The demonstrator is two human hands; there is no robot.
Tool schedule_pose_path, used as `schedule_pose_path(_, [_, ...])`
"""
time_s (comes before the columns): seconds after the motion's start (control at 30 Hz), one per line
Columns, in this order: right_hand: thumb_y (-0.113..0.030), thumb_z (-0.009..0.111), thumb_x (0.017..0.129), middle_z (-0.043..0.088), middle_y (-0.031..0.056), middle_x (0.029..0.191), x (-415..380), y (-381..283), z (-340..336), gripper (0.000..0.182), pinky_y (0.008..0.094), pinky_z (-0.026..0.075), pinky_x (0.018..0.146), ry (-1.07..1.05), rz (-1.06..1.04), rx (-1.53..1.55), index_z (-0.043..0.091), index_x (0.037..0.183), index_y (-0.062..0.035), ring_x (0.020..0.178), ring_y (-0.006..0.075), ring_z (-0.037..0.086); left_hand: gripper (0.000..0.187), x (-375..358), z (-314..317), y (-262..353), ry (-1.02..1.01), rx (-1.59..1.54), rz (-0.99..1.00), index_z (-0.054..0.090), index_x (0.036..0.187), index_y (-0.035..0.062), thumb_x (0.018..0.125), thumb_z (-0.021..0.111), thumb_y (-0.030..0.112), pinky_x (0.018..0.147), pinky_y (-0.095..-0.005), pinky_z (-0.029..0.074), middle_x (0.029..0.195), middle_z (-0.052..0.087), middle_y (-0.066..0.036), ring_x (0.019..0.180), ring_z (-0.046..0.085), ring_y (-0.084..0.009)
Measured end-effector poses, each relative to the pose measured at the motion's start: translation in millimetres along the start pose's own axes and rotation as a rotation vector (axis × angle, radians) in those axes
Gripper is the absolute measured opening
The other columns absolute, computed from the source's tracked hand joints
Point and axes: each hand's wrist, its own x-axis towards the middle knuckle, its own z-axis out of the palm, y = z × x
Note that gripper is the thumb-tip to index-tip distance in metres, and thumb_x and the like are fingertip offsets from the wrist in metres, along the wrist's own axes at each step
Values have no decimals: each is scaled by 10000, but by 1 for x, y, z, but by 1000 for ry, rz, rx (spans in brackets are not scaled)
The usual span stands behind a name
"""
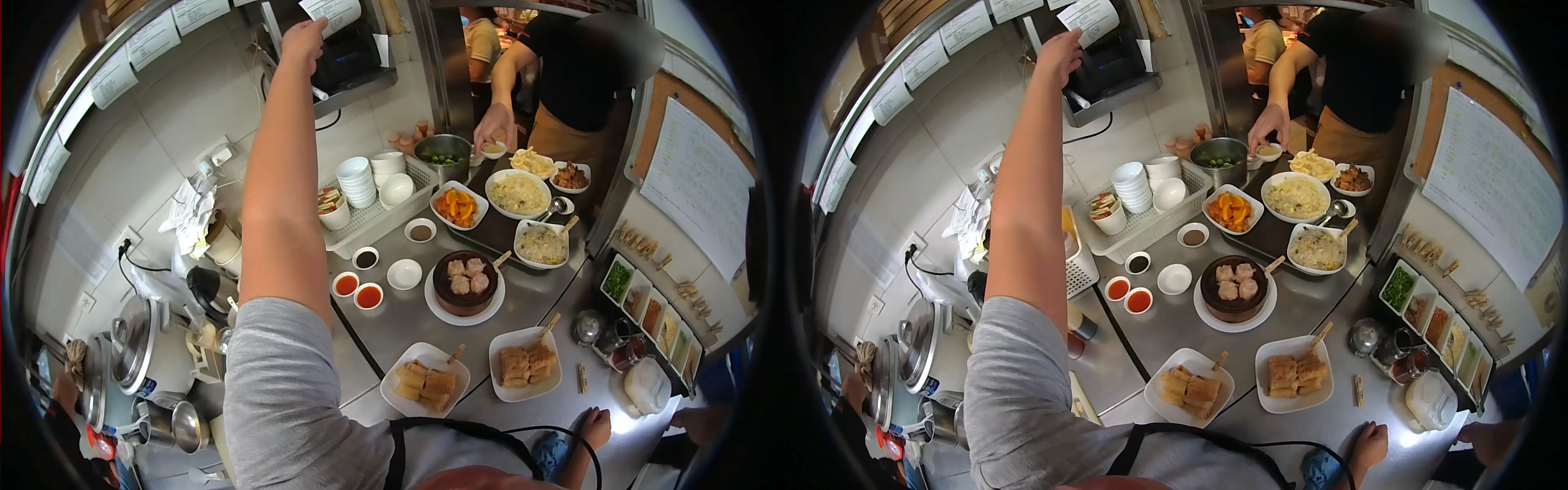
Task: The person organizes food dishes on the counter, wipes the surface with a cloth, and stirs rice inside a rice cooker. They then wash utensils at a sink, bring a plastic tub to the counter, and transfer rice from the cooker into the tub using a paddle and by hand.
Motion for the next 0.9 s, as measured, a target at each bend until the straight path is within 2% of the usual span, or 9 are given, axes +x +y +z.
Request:
schedule_pose_path(0.13, [-245, 527, 751, 514, 96, 536, 0, 2, 3, 242, 398, 384, 449, 14, 3, -21, 459, 606, -62, 482, 296, 502, 182, 11, 6, -5, -35, -91, 18, 507, 888, 83, 759, 554, 202, 693, -297, 365, 855, 524, -33, 816, 492, -156])
schedule_pose_path(0.23, [-249, 527, 753, 514, 96, 535, 0, 5, 5, 247, 399, 382, 450, 7, 4, -32, 458, 605, -63, 486, 298, 501, 63, 2, 14, 0, 91, -164, 79, 523, 758, 19, 725, 551, 66, 436, -229, 306, 626, 511, -40, 474, 400, -94])
schedule_pose_path(0.33, [-253, 523, 758, 515, 97, 538, 1, 5, 5, 254, 400, 378, 449, -7, 4, -21, 456, 607, -60, 489, 299, 500, 57, 1, 12, 1, 67, -160, 40, 525, 755, 21, 719, 553, 55, 402, -222, 258, 594, 492, -29, 451, 375, -82])
schedule_pose_path(0.43, [-256, 516, 765, 515, 100, 541, 0, 1, 2, 260, 399, 375, 448, -13, 6, -19, 454, 610, -57, 490, 298, 499, 93, 7, 4, -1, 25, -58, -4, 527, 836, 102, 753, 540, 143, 693, -295, 341, 747, 511, 9, 711, 474, -121])
schedule_pose_path(0.63, [-266, 509, 771, 515, 105, 545, 1, 5, 4, 266, 398, 373, 445, -14, -10, -3, 455, 612, -59, 487, 299, 499, 74, 9, 1, -1, 21, -78, 20, 537, 814, 102, 747, 538, 132, 704, -295, 345, 726, 505, 15, 695, 463, -116])
schedule_pose_path(0.73, [-268, 508, 770, 516, 108, 547, 1, 5, 4, 267, 400, 373, 444, -18, 2, 5, 456, 612, -59, 488, 302, 499, 67, 4, 4, 0, 70, -172, 105, 542, 760, 5, 712, 557, 50, 427, -225, 302, 586, 499, -12, 464, 412, -87])
schedule_pose_path(0.83, [-265, 508, 766, 517, 110, 549, 1, 3, 3, 264, 404, 373, 446, -18, 8, 12, 456, 611, -58, 490, 308, 499, 59, -10, 5, 1, 44, -84, 76, 541, 797, 97, 746, 540, 127, 649, -270, 352, 713, 520, 16, 666, 466, -102])
schedule_pose_path(0.9, [-263, 508, 763, 517, 112, 549, 1, 6, 5, 261, 407, 374, 447, -19, 10, 18, 457, 609, -58, 492, 312, 500, 58, -7, 3, -5, 44, -69, 96, 540, 788, 79, 744, 542, 116, 588, -239, 345, 684, 516, 11, 626, 458, -93])
